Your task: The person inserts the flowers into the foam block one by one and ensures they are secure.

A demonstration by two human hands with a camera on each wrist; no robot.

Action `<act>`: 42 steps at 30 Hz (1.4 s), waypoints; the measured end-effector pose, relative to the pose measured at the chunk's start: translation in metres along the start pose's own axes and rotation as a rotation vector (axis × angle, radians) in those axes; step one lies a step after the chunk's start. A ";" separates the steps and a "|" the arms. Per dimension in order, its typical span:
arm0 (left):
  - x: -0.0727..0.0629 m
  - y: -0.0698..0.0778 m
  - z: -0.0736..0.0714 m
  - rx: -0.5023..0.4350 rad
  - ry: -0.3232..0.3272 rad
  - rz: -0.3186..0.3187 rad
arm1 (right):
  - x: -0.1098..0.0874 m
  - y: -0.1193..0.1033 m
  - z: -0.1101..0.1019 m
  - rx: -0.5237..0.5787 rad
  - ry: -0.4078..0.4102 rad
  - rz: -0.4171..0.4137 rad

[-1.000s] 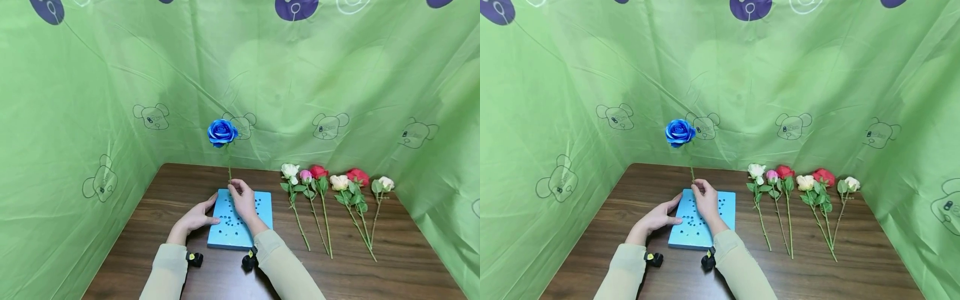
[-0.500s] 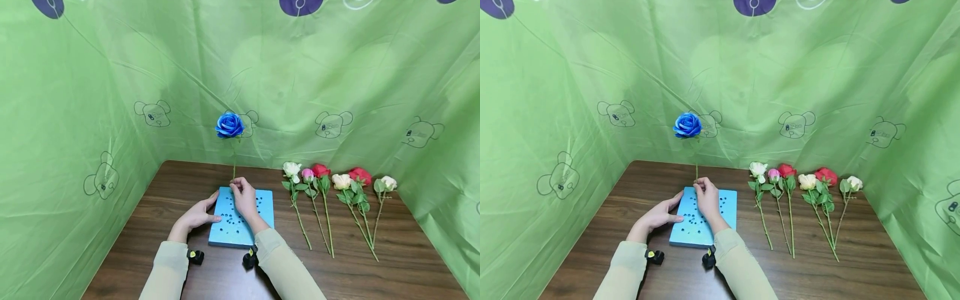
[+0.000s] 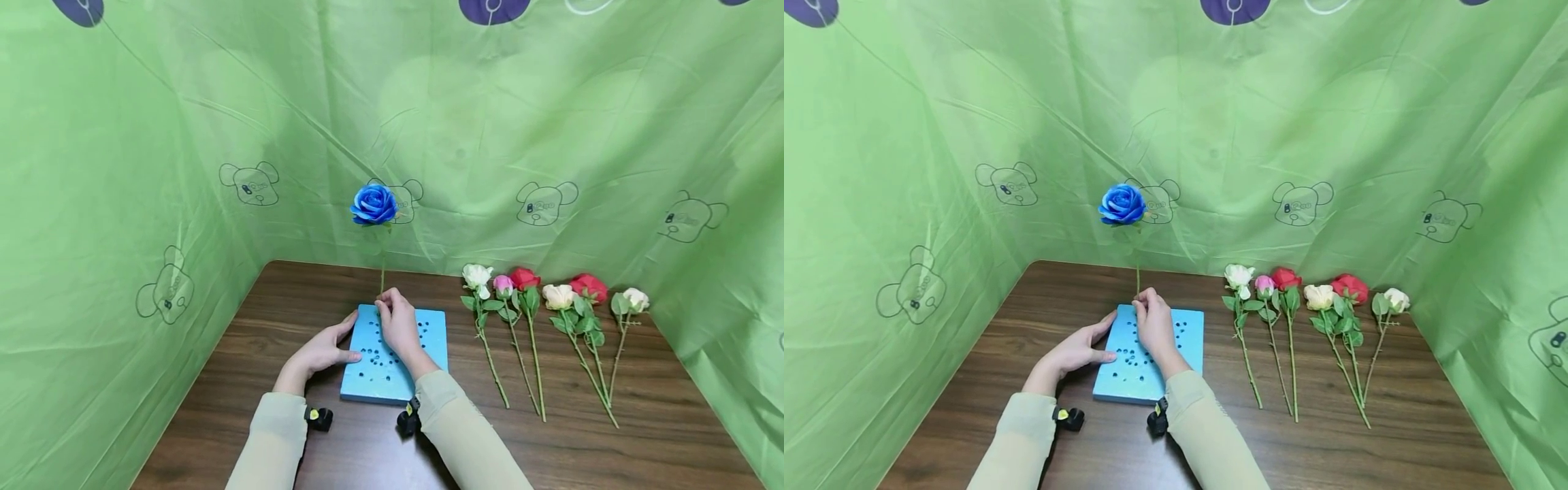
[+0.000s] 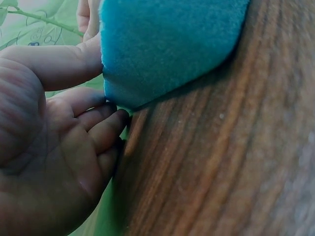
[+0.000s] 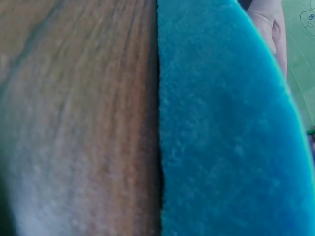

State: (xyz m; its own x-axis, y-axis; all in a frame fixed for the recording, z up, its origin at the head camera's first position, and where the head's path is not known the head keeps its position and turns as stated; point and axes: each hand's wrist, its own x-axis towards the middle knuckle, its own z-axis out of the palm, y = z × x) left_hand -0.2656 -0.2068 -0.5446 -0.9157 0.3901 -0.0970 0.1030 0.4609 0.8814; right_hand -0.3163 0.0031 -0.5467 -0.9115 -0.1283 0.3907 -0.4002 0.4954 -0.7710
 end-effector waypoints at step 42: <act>0.002 -0.005 0.002 0.007 0.013 0.014 | -0.001 0.005 0.002 0.074 0.002 0.096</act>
State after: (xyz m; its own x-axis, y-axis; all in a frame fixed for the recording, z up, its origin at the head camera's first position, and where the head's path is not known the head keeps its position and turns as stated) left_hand -0.2675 -0.2071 -0.5505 -0.9191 0.3862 -0.0784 0.1185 0.4606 0.8796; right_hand -0.3178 0.0038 -0.5520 -0.9460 -0.0817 0.3138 -0.3167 0.4409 -0.8398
